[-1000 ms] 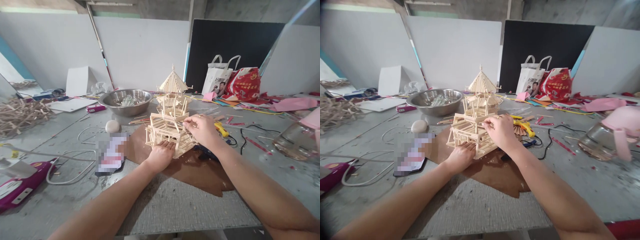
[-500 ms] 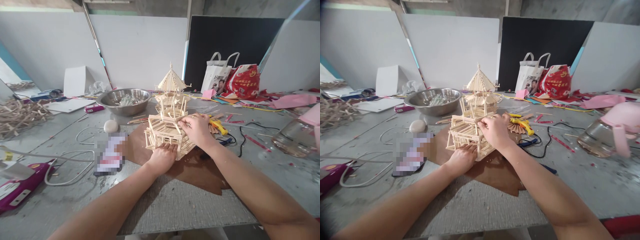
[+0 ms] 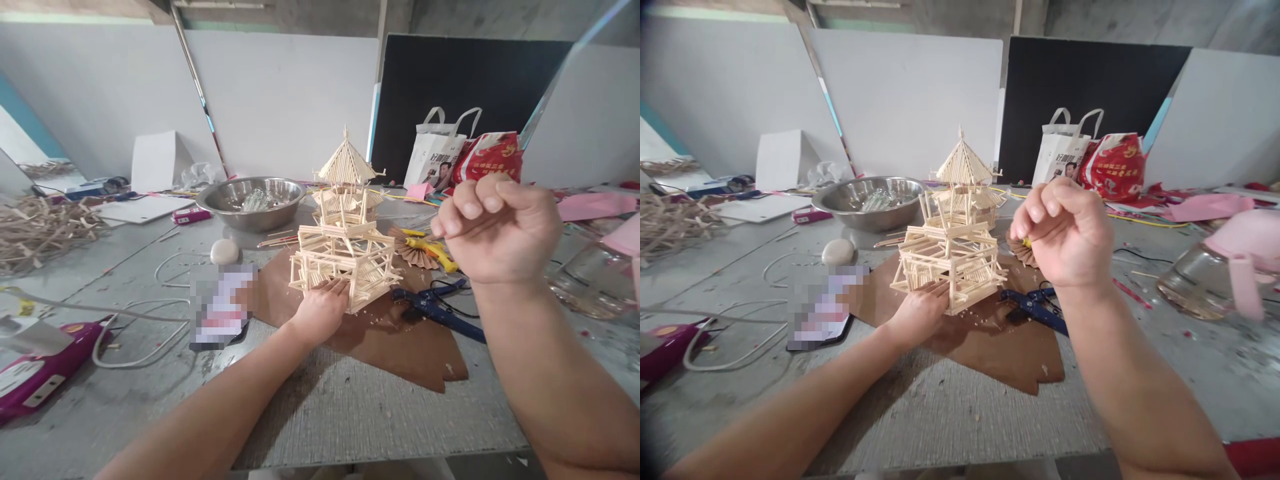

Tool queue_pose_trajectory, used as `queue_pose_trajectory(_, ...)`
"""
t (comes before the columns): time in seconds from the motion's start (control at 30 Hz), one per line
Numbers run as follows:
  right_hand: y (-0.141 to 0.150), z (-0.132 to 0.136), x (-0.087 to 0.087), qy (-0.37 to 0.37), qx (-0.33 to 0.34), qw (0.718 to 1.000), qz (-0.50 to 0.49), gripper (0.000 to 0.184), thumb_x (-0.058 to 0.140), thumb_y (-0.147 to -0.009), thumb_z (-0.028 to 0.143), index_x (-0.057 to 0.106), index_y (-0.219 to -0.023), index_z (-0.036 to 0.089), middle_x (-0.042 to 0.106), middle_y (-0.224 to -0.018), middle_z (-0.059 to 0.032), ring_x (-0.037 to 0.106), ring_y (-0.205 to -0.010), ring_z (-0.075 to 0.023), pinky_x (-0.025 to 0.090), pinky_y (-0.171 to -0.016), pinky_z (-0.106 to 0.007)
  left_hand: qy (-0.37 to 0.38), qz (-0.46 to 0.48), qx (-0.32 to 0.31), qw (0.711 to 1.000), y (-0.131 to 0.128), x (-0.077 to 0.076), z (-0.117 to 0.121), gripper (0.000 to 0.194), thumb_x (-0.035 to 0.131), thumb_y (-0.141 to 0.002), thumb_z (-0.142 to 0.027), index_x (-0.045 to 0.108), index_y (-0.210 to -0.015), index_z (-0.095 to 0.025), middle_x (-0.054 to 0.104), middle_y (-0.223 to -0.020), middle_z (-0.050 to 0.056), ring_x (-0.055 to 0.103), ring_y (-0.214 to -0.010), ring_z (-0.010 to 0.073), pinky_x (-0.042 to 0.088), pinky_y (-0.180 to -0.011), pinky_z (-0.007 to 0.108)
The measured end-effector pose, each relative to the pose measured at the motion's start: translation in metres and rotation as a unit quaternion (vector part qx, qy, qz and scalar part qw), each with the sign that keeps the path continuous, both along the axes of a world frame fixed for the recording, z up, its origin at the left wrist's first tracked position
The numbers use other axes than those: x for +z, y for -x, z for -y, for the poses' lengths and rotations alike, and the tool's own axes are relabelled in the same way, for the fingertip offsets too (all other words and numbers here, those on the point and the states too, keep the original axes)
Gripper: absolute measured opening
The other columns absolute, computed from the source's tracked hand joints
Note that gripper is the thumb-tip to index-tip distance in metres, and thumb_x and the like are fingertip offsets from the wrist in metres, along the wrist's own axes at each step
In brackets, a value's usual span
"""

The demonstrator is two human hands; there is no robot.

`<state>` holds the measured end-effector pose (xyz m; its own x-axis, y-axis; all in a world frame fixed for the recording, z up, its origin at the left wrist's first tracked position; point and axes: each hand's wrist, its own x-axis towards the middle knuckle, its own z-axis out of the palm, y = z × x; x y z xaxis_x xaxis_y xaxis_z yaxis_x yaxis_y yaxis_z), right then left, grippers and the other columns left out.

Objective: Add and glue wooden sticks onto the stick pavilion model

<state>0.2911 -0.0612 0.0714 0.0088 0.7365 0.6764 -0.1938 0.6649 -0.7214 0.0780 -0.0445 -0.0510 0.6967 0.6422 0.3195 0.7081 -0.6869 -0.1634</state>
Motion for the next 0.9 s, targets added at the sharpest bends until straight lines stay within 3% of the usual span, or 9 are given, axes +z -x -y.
queue_pose_trajectory(0.1, -0.003, -0.006, -0.008, 0.067, -0.026, 0.996, 0.055, 0.027, 0.05, -0.073, 0.032, 0.043, -0.051, 0.019, 0.041, -0.046, 0.0046, 0.038, -0.033, -0.0047, 0.028, -0.031, -0.019, -0.006, 0.026, 0.01, 1.0, 0.004, 0.004, -0.002, 0.029, 0.045, -0.07, -0.007, 0.056, -0.097, -0.008, 0.059, -0.102, 0.012, 0.055, -0.096, 0.0197, 0.043, -0.084, 0.03)
queue_pose_trajectory(0.23, 0.014, -0.019, -0.029, 0.234, -0.018, 0.947, 0.218, 0.023, 0.052, -0.073, 0.037, 0.057, -0.068, 0.016, 0.046, -0.04, 0.005, 0.034, -0.026, -0.0031, 0.021, -0.027, -0.018, -0.011, 0.03, 0.049, 0.998, 0.008, 0.011, -0.002, 0.018, 0.045, -0.071, -0.009, 0.058, -0.083, -0.011, 0.062, -0.087, 0.009, 0.059, -0.082, 0.0191, 0.048, -0.074, 0.029)
queue_pose_trajectory(0.43, 0.039, -0.023, -0.053, 0.255, 0.009, 0.927, 0.276, 0.027, 0.047, -0.076, 0.04, 0.057, -0.07, 0.015, 0.055, -0.046, 0.0021, 0.04, -0.026, -0.0038, 0.025, -0.028, -0.016, -0.024, 0.036, 0.029, 0.999, 0.009, 0.011, -0.002, 0.018, 0.043, -0.073, -0.009, 0.058, -0.082, -0.011, 0.062, -0.083, 0.009, 0.059, -0.081, 0.0184, 0.048, -0.072, 0.029)
queue_pose_trajectory(0.53, 0.045, -0.021, -0.057, 0.281, 0.031, 0.924, 0.259, 0.024, 0.046, -0.077, 0.037, 0.055, -0.071, 0.016, 0.058, -0.047, 0.0016, 0.04, -0.025, -0.0041, 0.024, -0.027, -0.016, -0.023, 0.043, 0.017, 0.999, 0.008, 0.007, -0.003, 0.018, 0.043, -0.073, -0.01, 0.057, -0.082, -0.012, 0.062, -0.082, 0.008, 0.059, -0.08, 0.0184, 0.048, -0.071, 0.029)
queue_pose_trajectory(0.7, 0.052, -0.017, -0.059, 0.356, 0.16, 0.91, 0.142, 0.013, 0.048, -0.076, 0.031, 0.048, -0.076, 0.018, 0.058, -0.047, 0.0035, 0.043, -0.025, -0.0068, 0.027, -0.026, -0.016, -0.022, 0.057, 0.005, 0.998, 0.007, 0.003, -0.003, 0.021, 0.043, -0.071, -0.008, 0.057, -0.087, -0.013, 0.061, -0.085, 0.008, 0.058, -0.082, 0.0179, 0.048, -0.073, 0.029)
queue_pose_trajectory(0.9, 0.062, -0.013, -0.062, 0.376, 0.212, 0.897, 0.09, 0.021, 0.049, -0.075, 0.033, 0.05, -0.064, 0.015, 0.059, -0.047, 0.0017, 0.047, -0.028, -0.0073, 0.034, -0.028, -0.017, -0.038, 0.07, -0.016, 0.997, 0.006, -0.001, -0.003, 0.024, 0.042, -0.072, -0.009, 0.055, -0.092, -0.012, 0.06, -0.088, 0.008, 0.057, -0.086, 0.0182, 0.047, -0.074, 0.029)
